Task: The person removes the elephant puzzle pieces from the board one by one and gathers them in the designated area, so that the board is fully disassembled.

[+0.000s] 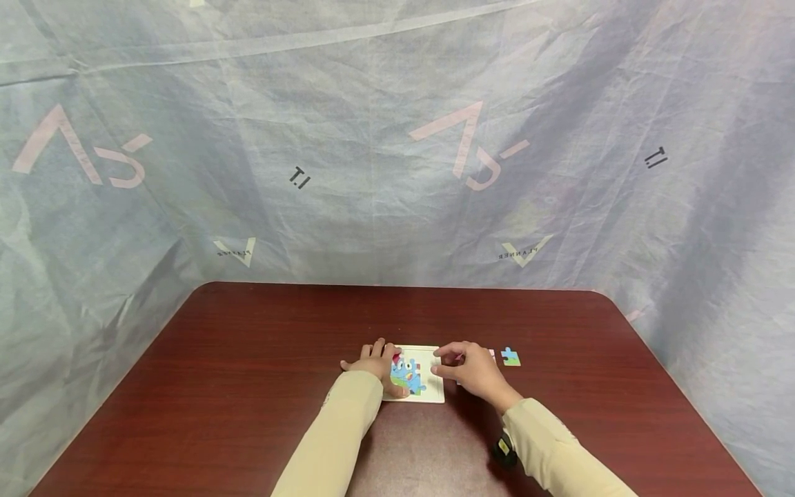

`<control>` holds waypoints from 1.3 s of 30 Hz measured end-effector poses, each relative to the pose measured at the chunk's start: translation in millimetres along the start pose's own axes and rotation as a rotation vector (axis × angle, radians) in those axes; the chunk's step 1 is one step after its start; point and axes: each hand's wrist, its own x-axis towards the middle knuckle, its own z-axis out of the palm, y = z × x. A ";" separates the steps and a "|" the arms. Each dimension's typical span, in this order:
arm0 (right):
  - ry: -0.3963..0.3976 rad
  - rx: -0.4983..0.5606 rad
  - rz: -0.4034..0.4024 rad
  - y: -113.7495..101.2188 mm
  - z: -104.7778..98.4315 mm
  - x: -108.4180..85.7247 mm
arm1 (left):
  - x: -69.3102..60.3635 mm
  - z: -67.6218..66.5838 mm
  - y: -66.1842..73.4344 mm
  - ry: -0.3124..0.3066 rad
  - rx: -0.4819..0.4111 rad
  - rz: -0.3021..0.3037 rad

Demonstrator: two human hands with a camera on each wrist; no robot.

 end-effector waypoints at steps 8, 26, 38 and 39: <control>-0.022 -0.021 0.007 -5.6 10.2 -1.3 | -6.6 -5.1 2.4 0.001 -0.010 0.001; 0.011 -0.115 -0.071 -12.9 29.6 3.6 | 27.4 20.8 -13.7 -0.004 0.008 0.005; 0.037 -0.276 -0.127 -10.3 34.2 6.1 | 37.1 29.2 -19.9 0.009 0.017 0.019; 0.034 -0.292 -0.133 -10.2 34.5 6.3 | 36.5 28.6 -19.9 0.009 0.015 0.019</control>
